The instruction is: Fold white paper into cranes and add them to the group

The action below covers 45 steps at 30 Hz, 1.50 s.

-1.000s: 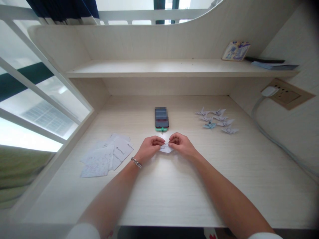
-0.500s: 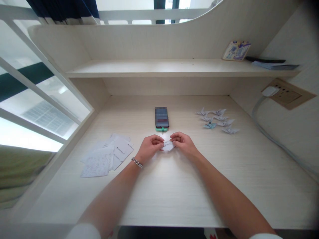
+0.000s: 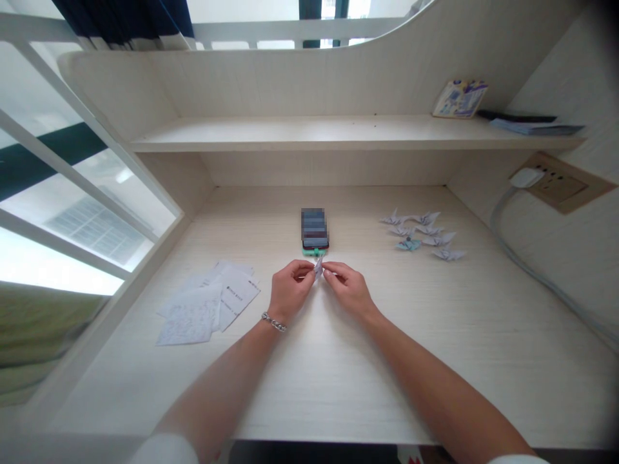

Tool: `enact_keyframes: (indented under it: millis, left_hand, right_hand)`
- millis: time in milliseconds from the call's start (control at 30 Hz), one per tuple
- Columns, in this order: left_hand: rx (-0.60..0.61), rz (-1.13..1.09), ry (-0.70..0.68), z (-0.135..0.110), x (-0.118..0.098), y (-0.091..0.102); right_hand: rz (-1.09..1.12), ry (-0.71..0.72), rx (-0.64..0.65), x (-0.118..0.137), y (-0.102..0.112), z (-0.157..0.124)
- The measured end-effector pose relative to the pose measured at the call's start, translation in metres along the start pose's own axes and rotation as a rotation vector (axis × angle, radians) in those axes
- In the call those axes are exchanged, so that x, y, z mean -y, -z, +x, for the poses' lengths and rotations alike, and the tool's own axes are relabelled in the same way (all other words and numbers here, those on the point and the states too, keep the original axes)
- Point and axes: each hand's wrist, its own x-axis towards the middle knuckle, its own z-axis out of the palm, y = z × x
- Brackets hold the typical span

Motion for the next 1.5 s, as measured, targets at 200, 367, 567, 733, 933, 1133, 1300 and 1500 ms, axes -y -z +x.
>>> enact_keyframes:
  millis: [200,367,567,733,933,1133,1300,1500]
  left_hand:
    - [0.021,0.032,-0.018,-0.002,-0.004,0.0]
    - [0.086,0.051,-0.033,-0.004,-0.006,0.0]
    - [0.066,0.104,-0.059,-0.001,-0.007,0.004]
    - [-0.054,0.248,-0.106,0.006,-0.003,0.012]
    - [0.216,0.078,-0.013,0.006,0.002,0.008]
    - [0.267,0.067,0.052,0.007,0.01,0.007]
    - [0.28,0.01,0.076,0.006,0.012,0.007]
    - [0.282,-0.019,0.056,0.006,0.01,0.006]
  right_hand:
    - [0.06,-0.033,0.03,-0.001,-0.001,0.001]
    - [0.153,-0.113,0.086,0.0,-0.001,0.002]
    - [0.304,-0.254,0.026,-0.014,0.002,0.007]
    - [0.418,-0.383,0.052,-0.019,0.005,0.009]
    - [0.404,-0.384,0.147,-0.014,0.007,0.008]
    - [0.315,-0.306,0.142,-0.014,0.009,0.008]
    - [0.277,-0.275,0.165,-0.012,0.01,0.007]
    - [0.243,-0.276,0.183,-0.012,0.011,0.006]
